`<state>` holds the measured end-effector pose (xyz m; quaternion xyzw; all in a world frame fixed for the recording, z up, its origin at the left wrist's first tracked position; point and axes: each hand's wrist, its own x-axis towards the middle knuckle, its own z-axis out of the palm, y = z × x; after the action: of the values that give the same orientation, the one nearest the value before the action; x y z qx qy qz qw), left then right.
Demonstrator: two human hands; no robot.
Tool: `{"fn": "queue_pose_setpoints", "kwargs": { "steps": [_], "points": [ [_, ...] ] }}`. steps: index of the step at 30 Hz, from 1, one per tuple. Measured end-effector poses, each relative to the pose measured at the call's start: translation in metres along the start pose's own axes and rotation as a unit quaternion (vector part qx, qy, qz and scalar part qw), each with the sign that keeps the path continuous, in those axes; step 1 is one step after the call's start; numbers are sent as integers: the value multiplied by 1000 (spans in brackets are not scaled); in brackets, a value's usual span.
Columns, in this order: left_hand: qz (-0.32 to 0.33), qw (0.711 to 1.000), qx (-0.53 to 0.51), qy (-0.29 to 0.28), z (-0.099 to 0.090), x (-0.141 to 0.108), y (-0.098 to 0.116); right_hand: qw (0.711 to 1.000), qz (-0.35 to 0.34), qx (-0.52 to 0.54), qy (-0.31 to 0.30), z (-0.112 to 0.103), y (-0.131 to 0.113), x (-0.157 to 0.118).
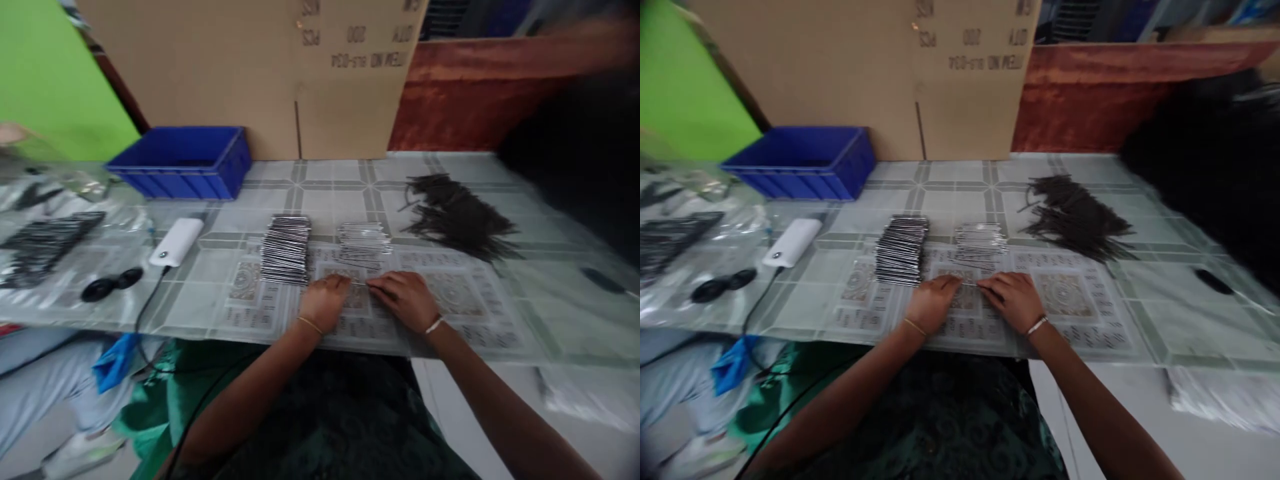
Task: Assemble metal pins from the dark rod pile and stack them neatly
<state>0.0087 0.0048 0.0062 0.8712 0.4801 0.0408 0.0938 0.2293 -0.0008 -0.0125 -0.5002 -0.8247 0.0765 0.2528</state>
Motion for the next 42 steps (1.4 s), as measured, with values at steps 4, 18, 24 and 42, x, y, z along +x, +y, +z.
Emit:
{"fn": "queue_pose_setpoints", "kwargs": {
  "steps": [4,18,24,42],
  "points": [
    [18,975,-197,96,0,-5,11,1000,-20,5,3,7,-12,15],
    [-129,774,-448,429,-25,-5,-76,984,-43,157,66,54,-81,136],
    [-266,799,-409,350,-24,13,-138,993,-57,94,32,86,-109,187],
    [-241,814,-392,355,-2,11,-131,997,3,57,57,124,-116,164]
  ]
}}
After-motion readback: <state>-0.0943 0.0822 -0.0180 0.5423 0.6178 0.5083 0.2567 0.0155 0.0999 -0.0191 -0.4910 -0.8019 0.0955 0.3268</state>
